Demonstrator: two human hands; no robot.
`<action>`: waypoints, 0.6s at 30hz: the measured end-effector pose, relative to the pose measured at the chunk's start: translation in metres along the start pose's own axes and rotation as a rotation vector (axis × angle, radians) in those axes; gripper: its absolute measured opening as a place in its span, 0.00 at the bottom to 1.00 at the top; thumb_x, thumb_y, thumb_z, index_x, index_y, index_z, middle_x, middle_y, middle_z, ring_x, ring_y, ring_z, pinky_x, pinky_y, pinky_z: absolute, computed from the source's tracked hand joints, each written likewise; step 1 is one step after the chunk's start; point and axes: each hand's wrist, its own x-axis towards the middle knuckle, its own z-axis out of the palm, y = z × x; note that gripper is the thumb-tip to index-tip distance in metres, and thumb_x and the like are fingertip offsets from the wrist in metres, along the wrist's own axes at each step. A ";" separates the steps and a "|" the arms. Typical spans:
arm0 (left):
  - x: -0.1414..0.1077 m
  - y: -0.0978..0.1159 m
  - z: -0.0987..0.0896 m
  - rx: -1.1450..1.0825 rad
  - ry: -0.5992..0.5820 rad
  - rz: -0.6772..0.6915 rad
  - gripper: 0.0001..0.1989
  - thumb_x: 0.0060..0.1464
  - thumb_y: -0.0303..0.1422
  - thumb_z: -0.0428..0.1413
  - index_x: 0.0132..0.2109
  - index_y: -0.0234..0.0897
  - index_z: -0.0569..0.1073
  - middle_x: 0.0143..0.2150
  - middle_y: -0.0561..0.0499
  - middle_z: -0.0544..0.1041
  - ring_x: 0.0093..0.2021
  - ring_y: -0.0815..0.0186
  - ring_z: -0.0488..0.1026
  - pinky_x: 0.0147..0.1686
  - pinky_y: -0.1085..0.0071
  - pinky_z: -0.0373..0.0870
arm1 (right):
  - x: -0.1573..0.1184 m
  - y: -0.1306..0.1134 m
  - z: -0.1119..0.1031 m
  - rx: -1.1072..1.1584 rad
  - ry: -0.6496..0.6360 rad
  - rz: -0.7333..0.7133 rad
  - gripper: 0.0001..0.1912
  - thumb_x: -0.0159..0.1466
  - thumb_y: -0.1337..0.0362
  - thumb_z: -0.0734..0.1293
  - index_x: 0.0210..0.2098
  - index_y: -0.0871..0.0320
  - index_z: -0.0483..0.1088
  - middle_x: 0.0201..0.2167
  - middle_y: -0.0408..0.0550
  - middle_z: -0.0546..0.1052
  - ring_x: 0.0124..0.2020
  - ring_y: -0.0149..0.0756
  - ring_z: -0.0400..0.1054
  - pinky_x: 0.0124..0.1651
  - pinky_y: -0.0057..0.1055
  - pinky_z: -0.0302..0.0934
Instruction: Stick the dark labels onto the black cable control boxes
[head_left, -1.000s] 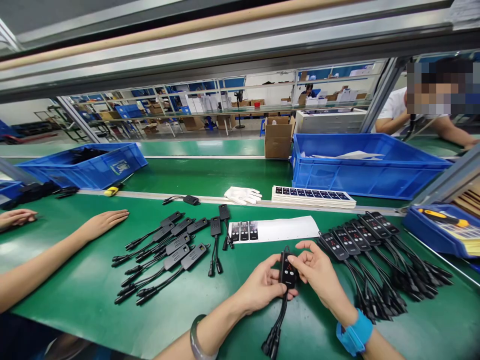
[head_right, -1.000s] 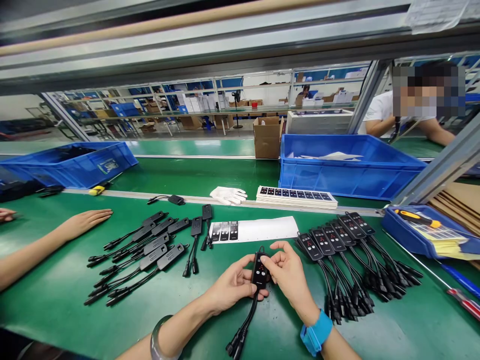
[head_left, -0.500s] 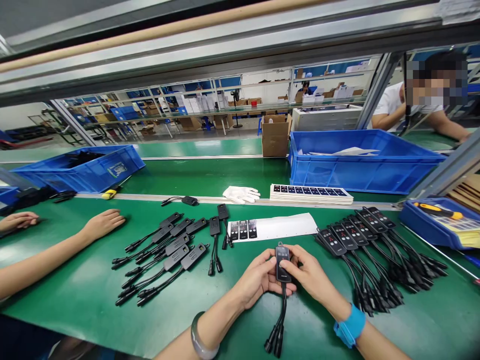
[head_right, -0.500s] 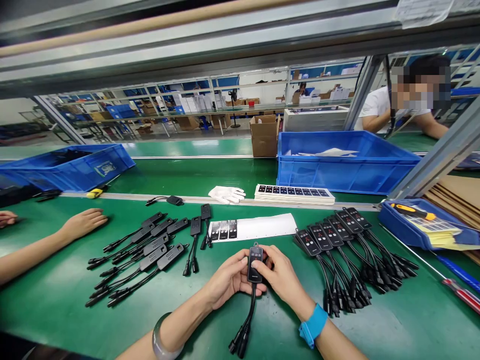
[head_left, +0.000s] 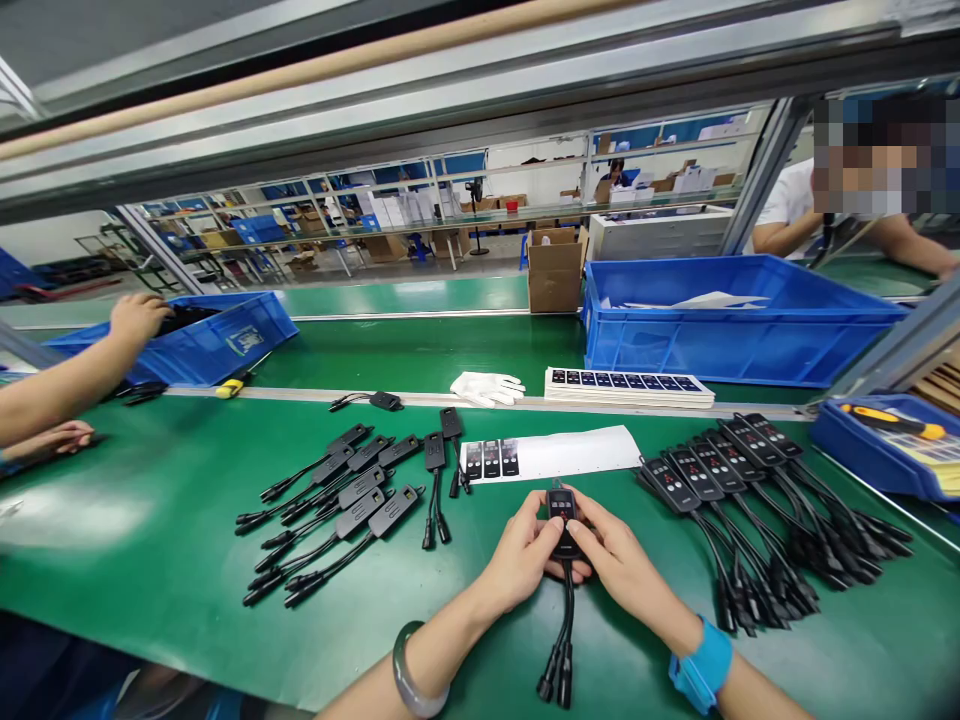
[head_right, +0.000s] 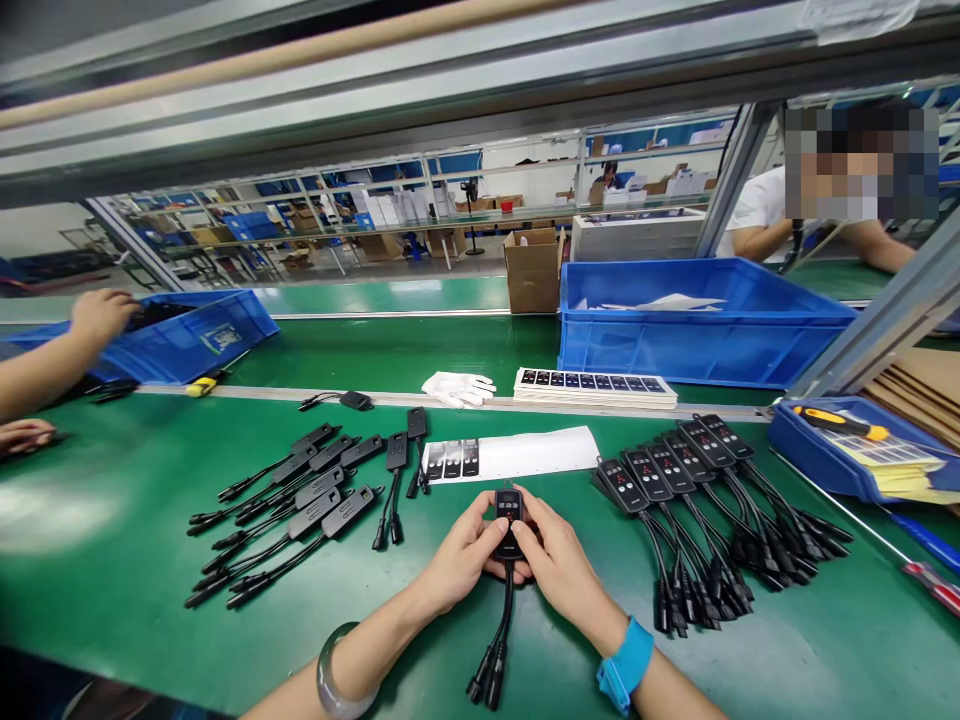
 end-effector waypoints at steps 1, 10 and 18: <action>0.000 -0.001 0.000 0.008 -0.001 0.001 0.22 0.54 0.48 0.53 0.47 0.35 0.59 0.28 0.49 0.76 0.25 0.64 0.77 0.26 0.70 0.73 | 0.000 0.000 0.001 -0.041 0.008 -0.012 0.21 0.66 0.58 0.56 0.56 0.57 0.64 0.48 0.53 0.74 0.46 0.42 0.69 0.50 0.40 0.64; 0.005 0.004 -0.003 -0.165 -0.099 0.082 0.28 0.59 0.47 0.47 0.60 0.38 0.55 0.46 0.43 0.74 0.42 0.63 0.75 0.44 0.63 0.71 | -0.003 -0.007 0.001 -0.538 0.128 -0.216 0.25 0.66 0.61 0.58 0.62 0.53 0.53 0.49 0.53 0.69 0.48 0.44 0.67 0.47 0.40 0.67; 0.002 0.014 -0.025 1.100 0.027 0.429 0.26 0.56 0.41 0.53 0.60 0.40 0.60 0.63 0.42 0.59 0.63 0.54 0.55 0.61 0.52 0.54 | 0.010 -0.010 -0.083 -0.971 0.360 -0.108 0.20 0.63 0.65 0.56 0.52 0.65 0.65 0.41 0.61 0.67 0.35 0.52 0.69 0.35 0.47 0.66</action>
